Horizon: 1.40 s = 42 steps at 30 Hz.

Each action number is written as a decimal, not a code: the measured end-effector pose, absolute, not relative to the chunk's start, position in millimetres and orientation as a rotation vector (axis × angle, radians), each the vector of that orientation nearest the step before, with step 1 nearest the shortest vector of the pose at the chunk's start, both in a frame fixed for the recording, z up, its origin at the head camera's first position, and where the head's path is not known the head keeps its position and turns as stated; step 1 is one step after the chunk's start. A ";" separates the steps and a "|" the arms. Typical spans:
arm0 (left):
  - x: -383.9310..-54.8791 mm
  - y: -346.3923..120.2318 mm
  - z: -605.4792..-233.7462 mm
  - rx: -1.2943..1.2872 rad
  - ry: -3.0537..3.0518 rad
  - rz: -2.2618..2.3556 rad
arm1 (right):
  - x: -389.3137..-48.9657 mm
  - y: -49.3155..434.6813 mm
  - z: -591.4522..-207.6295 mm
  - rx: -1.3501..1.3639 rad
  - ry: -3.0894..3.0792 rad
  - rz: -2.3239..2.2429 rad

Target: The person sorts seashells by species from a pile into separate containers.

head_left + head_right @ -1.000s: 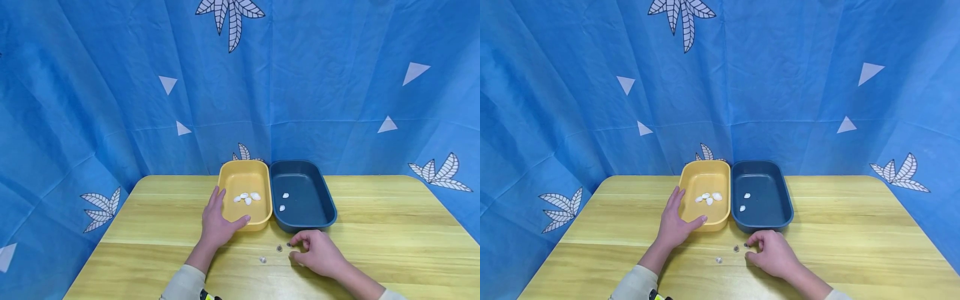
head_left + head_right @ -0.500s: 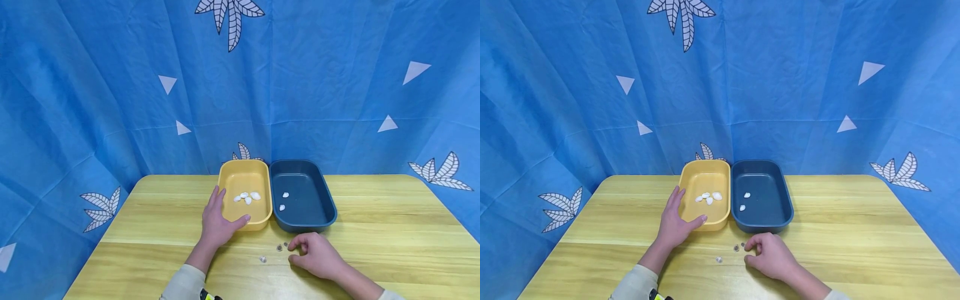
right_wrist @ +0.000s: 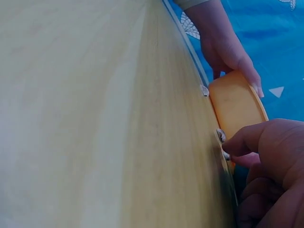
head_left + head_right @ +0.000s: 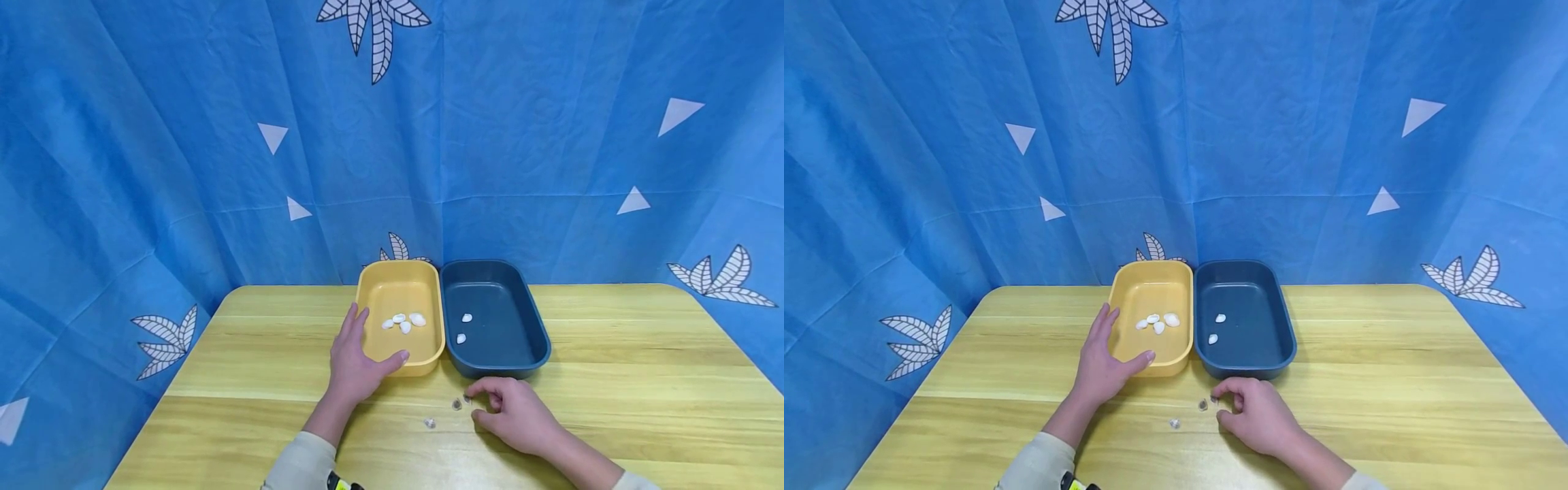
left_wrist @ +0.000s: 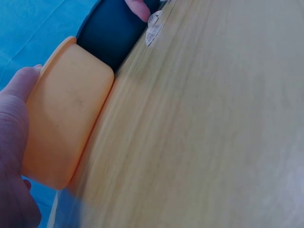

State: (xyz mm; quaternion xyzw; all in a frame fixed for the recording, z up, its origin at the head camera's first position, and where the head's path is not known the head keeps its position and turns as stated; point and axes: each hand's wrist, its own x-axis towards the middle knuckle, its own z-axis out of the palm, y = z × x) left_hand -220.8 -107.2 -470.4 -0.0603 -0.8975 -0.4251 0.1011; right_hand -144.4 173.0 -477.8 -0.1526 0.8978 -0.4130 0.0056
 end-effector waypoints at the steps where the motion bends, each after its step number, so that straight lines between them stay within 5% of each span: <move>1: -220.6 -107.4 -470.6 -0.180 -2.651 -1.257 | -144.2 173.2 -478.4 -0.480 2.820 -1.287; 42: -219.8 -107.0 -470.2 -0.163 -2.662 -1.266 | -147.0 182.0 -473.2 -0.582 2.729 -1.267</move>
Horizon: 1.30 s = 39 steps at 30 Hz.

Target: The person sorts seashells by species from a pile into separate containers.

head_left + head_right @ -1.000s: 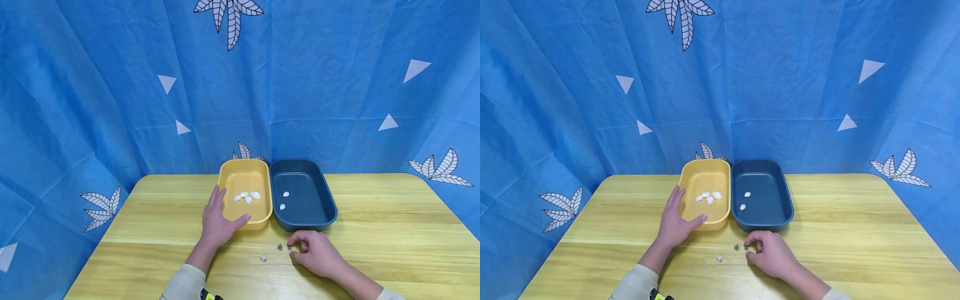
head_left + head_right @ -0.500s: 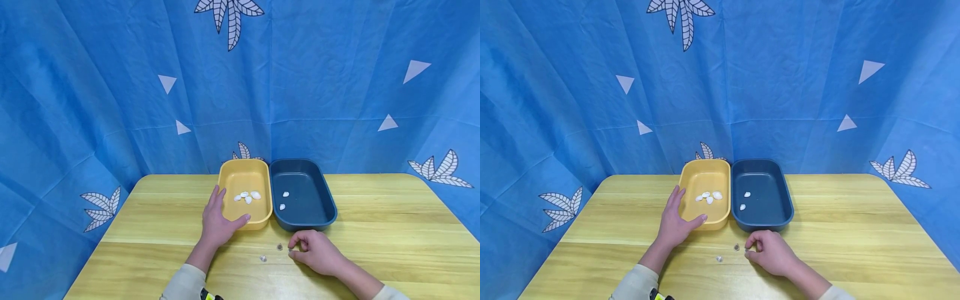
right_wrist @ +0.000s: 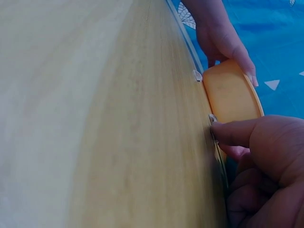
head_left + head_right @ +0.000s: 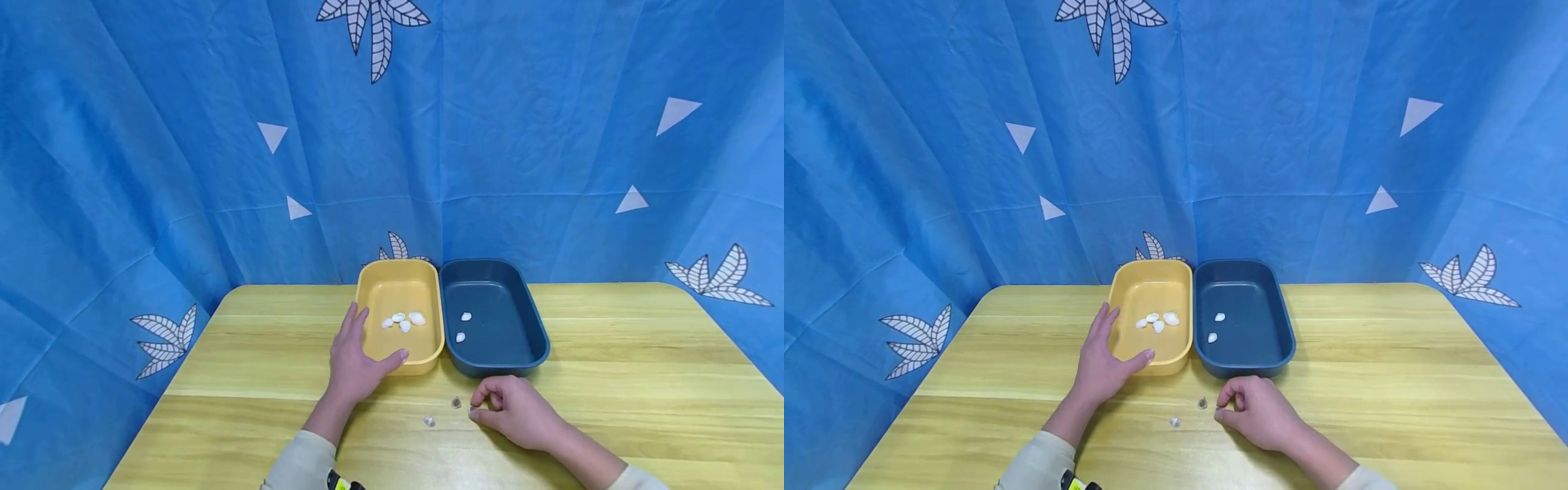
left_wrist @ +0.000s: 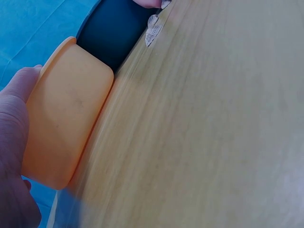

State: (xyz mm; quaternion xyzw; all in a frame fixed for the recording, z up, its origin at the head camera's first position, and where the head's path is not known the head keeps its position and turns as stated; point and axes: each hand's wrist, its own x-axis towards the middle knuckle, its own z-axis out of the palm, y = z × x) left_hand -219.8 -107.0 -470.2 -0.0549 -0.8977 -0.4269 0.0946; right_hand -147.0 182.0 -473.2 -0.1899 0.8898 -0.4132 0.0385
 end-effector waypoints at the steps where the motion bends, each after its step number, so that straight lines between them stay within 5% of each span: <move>1: -219.8 -106.9 -470.1 -0.162 -2.663 -1.267 | -147.1 182.2 -473.3 -0.591 2.731 -1.258; 19: -219.1 -106.6 -469.2 -0.153 -2.671 -1.262 | -144.2 182.7 -469.9 -0.630 2.666 -1.269; 39: -218.8 -106.6 -468.3 -0.154 -2.669 -1.260 | -174.2 190.1 -407.1 -0.454 2.940 -1.434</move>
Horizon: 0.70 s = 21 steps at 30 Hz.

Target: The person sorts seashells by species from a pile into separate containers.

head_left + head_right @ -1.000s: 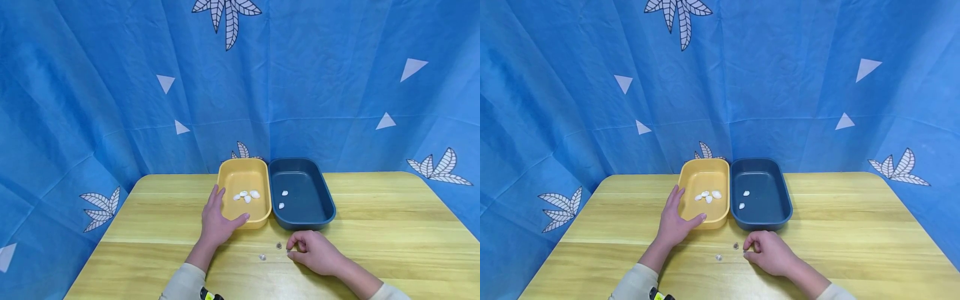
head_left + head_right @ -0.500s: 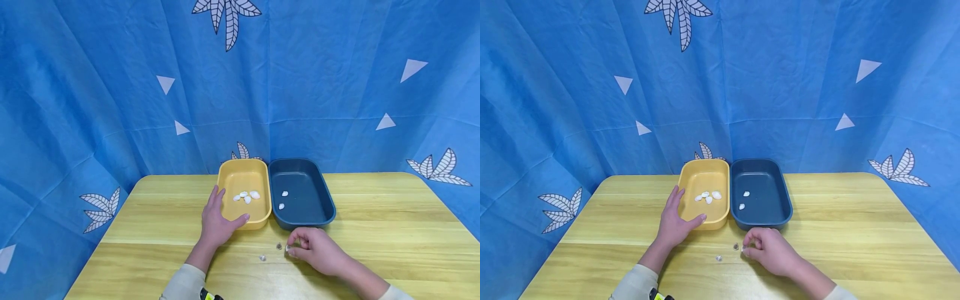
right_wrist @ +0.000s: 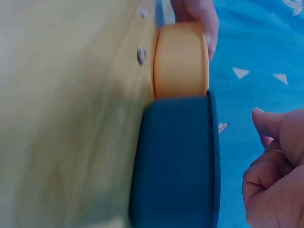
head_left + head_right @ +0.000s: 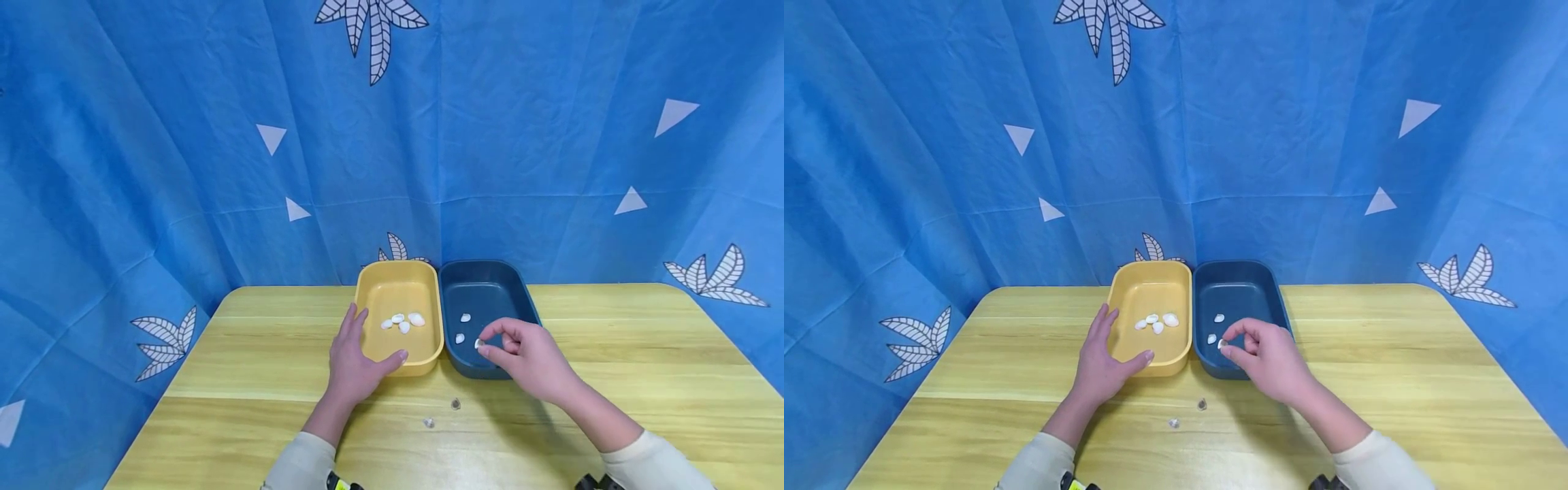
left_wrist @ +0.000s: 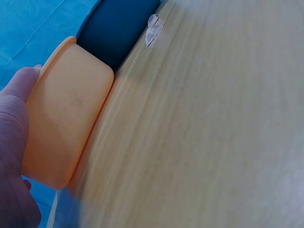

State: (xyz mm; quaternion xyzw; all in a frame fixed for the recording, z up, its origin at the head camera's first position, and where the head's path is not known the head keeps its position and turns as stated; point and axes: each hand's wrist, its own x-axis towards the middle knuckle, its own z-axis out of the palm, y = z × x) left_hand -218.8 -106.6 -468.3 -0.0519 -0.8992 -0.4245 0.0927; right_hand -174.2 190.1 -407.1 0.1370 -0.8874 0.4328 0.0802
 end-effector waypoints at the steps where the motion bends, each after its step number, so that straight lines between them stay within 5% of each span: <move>1: -218.7 -106.6 -468.2 -0.154 -2.670 -1.260 | -178.5 191.2 -406.8 0.401 -2.650 1.278; 21: -220.1 -107.4 -468.9 -0.165 -2.663 -1.246 | -244.0 198.9 -428.3 0.264 -2.733 1.134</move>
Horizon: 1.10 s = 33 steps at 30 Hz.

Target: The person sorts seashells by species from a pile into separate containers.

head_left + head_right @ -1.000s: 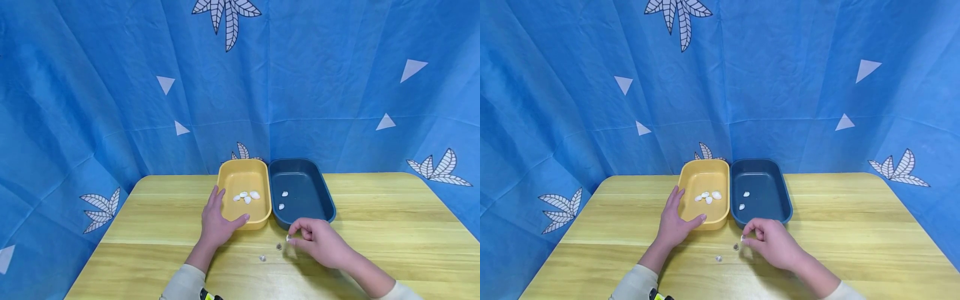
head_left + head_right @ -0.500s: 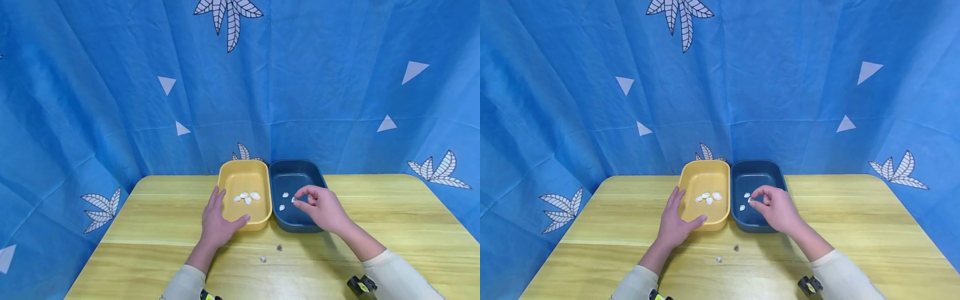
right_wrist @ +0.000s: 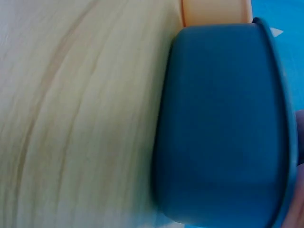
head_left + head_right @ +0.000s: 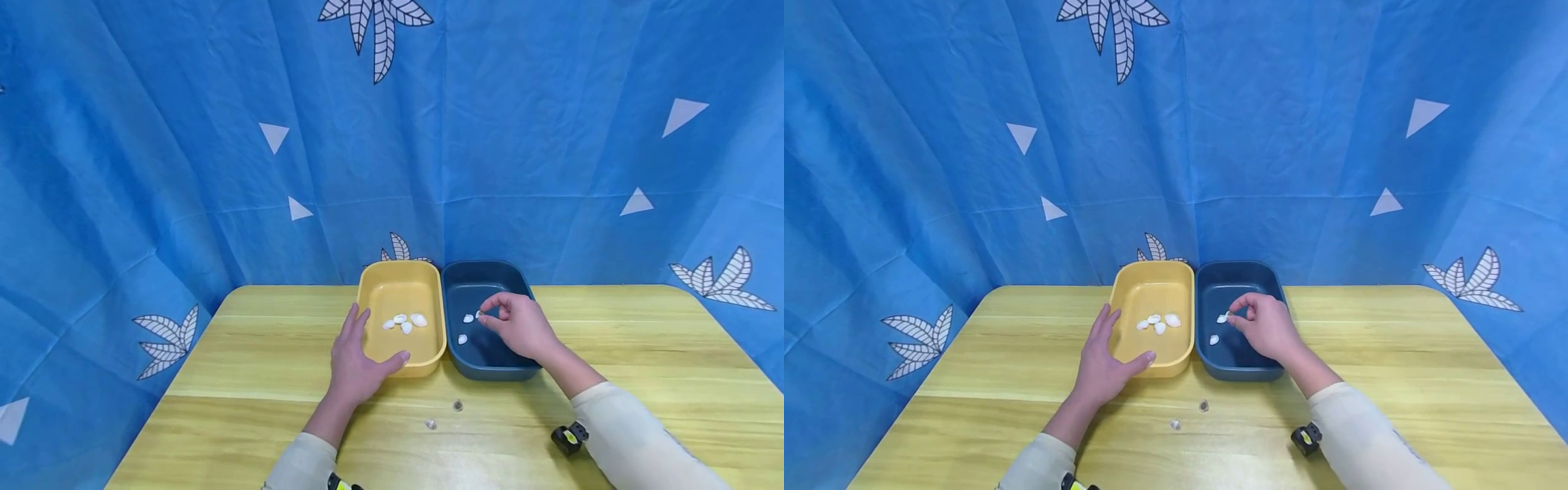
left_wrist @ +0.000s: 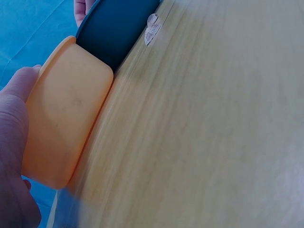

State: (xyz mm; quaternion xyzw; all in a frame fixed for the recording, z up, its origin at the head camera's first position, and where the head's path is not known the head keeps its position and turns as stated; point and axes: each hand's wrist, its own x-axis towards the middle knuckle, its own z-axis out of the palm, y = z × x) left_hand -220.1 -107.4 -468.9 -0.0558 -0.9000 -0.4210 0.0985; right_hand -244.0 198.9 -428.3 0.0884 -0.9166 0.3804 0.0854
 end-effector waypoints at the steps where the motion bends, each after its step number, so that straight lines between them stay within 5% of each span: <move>1: -220.2 -107.3 -469.2 -0.166 -2.663 -1.246 | -245.1 199.0 -429.6 0.261 -2.737 1.133; 18: -220.6 -107.2 -470.3 -0.176 -2.644 -1.259 | -249.3 197.8 -432.7 0.251 -2.724 1.134; 33: -220.9 -106.7 -470.0 -0.158 -2.659 -1.261 | -205.1 186.7 -418.4 0.324 -2.669 1.241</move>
